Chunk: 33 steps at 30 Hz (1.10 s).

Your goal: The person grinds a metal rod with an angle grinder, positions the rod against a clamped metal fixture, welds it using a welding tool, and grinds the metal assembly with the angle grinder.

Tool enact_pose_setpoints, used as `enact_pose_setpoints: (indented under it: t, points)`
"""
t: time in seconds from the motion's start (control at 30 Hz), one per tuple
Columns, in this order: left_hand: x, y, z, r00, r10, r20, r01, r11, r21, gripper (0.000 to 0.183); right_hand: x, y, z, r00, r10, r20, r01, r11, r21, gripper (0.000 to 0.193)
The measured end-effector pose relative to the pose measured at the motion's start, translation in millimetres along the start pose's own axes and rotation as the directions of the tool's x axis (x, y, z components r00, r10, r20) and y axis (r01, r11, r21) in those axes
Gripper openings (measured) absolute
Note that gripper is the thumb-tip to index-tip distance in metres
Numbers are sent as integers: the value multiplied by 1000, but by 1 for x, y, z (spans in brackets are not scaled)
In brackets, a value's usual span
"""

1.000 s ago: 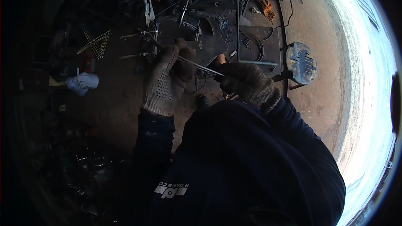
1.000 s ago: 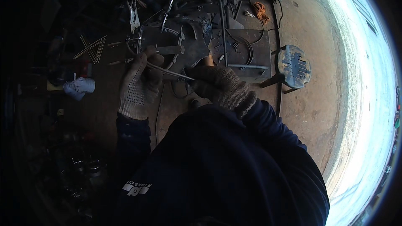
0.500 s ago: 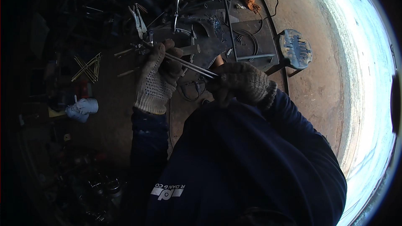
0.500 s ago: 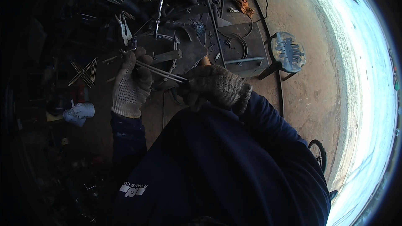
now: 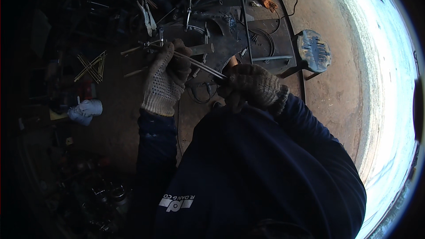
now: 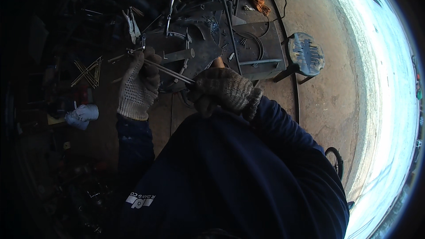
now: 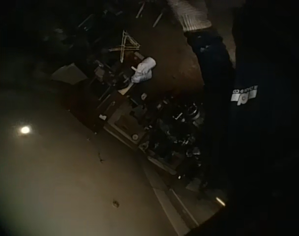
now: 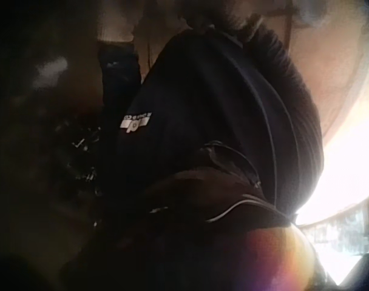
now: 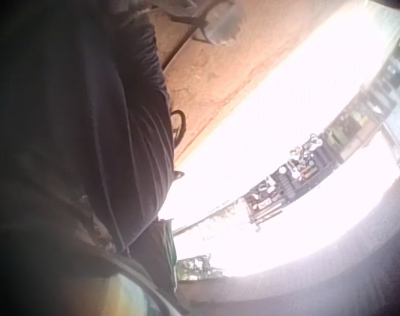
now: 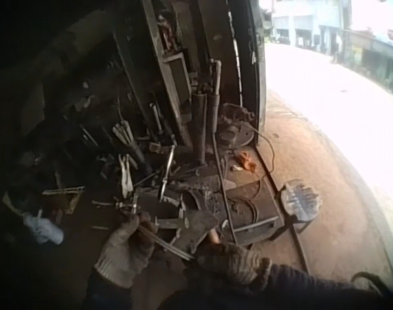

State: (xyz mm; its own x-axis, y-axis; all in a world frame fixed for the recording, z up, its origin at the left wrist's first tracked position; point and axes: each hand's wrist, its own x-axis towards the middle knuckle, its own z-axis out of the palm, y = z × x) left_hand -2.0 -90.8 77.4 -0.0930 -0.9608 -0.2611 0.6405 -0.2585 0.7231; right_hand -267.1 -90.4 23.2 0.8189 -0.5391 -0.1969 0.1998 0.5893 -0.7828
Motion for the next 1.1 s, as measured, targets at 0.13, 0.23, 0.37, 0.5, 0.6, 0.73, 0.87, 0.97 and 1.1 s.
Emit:
enact_pose_setpoints:
  t: [0.13,0.23,0.37,0.5,0.6,0.73,0.87,0.97,1.1]
  points:
    - [1,-3,6,1000,-15,-7,14,1000,-26,28,1,8,-8,1000,6,22,-10,982,186,33]
    - [-3,-3,15,998,-6,-69,9,999,44,28,0,13,-16,999,44,22,-48,952,304,30]
    - [-5,-2,14,999,17,-47,-12,995,103,29,0,5,-4,998,-41,-43,47,987,156,39]
    - [-5,-3,22,994,21,-107,-7,992,130,31,1,12,-9,996,-58,-66,66,991,116,37]
    - [-2,-7,13,997,8,-73,0,994,107,30,7,14,-11,982,-151,-113,116,957,-266,34]
    - [-2,-13,15,999,48,8,-48,999,-12,30,4,12,-6,983,-71,-168,71,997,-3,34]
    - [-13,-20,20,990,135,24,-137,954,268,41,3,9,0,982,-56,-182,60,998,15,34]
    - [-18,-26,38,994,110,-21,-92,907,412,46,12,36,-18,958,-186,-217,153,975,-160,33]
    - [-21,-29,37,988,147,-49,-106,875,473,48,11,30,-6,966,-94,-240,75,994,-85,31]
